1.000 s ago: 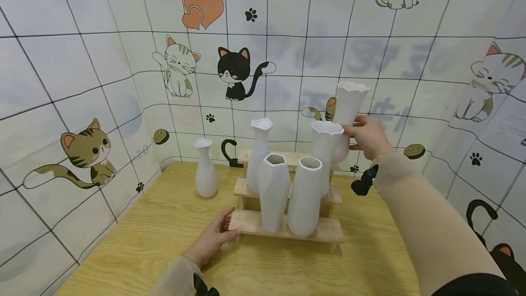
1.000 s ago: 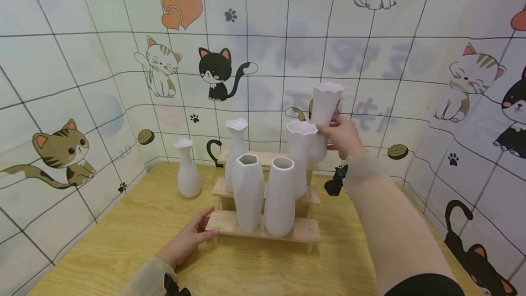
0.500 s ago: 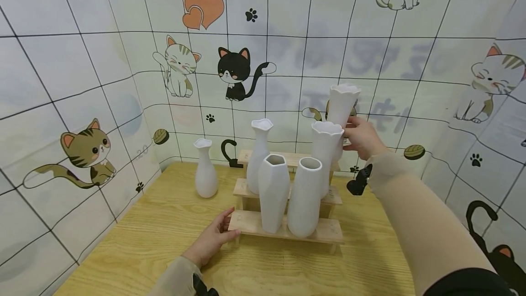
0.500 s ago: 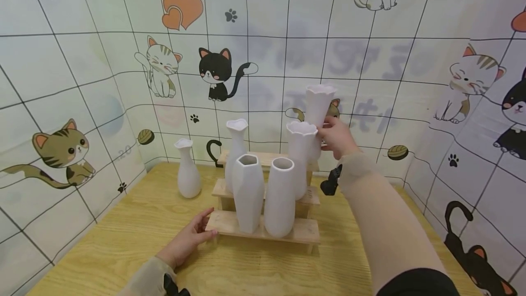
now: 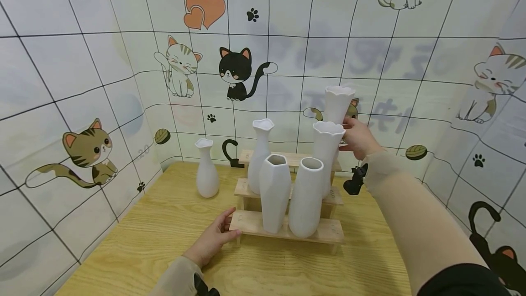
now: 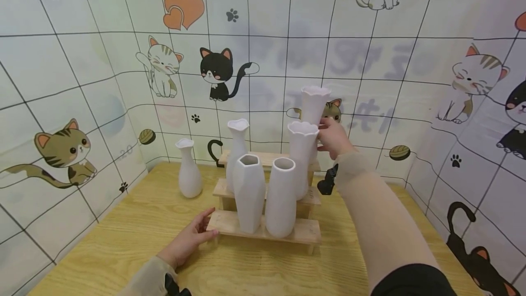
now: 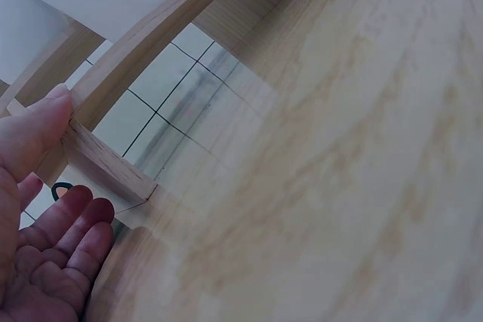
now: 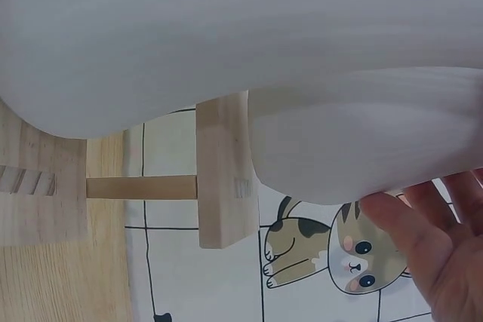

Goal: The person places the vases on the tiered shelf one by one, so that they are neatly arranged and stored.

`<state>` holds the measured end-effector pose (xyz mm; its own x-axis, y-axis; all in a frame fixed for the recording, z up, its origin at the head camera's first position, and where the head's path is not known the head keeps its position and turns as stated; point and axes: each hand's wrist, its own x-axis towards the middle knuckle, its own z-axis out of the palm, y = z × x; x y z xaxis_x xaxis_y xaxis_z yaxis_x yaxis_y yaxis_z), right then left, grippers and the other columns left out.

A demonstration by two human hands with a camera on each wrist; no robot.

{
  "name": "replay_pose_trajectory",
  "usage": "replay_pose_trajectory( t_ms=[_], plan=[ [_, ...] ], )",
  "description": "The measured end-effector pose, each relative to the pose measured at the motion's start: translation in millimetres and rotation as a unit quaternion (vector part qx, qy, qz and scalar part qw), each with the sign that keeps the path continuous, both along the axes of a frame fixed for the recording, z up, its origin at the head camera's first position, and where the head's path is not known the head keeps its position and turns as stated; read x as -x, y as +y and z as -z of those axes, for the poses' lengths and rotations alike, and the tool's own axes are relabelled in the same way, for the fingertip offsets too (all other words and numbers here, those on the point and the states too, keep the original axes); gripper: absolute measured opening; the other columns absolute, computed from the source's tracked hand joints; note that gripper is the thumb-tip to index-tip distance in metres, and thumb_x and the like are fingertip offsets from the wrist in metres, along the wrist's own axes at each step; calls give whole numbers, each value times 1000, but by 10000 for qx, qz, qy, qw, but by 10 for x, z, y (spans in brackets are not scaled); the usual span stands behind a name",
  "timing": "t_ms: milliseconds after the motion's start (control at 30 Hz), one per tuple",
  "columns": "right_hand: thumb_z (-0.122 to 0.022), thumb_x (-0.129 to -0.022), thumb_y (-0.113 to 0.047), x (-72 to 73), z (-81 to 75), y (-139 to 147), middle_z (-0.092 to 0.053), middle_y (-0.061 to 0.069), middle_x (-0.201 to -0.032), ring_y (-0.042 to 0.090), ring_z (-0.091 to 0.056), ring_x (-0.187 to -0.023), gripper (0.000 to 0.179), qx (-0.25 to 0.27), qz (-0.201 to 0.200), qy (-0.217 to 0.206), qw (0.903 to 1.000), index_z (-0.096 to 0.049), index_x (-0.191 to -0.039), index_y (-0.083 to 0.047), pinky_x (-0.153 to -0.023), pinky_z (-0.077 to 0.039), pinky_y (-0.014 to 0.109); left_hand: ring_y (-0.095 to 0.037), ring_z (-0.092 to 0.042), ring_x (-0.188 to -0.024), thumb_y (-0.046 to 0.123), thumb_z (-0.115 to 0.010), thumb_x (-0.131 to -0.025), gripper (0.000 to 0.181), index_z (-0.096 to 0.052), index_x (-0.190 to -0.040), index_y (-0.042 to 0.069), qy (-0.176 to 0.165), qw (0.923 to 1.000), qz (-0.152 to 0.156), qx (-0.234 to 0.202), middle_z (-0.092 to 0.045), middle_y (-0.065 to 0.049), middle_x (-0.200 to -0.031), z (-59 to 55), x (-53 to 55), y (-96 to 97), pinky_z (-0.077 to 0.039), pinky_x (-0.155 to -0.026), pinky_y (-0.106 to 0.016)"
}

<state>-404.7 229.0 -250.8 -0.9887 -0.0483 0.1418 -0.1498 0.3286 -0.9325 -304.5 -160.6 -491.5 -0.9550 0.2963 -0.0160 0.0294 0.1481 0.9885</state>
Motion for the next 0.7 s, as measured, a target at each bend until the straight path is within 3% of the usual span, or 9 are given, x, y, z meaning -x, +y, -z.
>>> replay_pose_trajectory(
  t_ms=[333, 700],
  plan=[
    [-49, -100, -15, 54, 30, 14, -28, 25, -149, 42, -37, -129, 54, -10, -92, -117, 9999, -26, -147, 1, -97, -39, 60, -27, -42, -123, 32, -71, -88, 83, -23, -153, 14, -17, 10000, -42, 13, -41, -15, -137, 0, 3, -6, -37, -101, -46],
    [-46, -101, -12, 66, 50, -25, -27, 24, -150, 41, -33, -132, 57, 99, -262, -206, 9994, -20, -150, 1, -99, -35, 62, -27, -44, -120, 32, -70, -89, 82, -22, -153, 14, -29, 10000, 4, -47, -41, -16, -137, 2, 2, -9, -40, -97, -43]
  ],
)
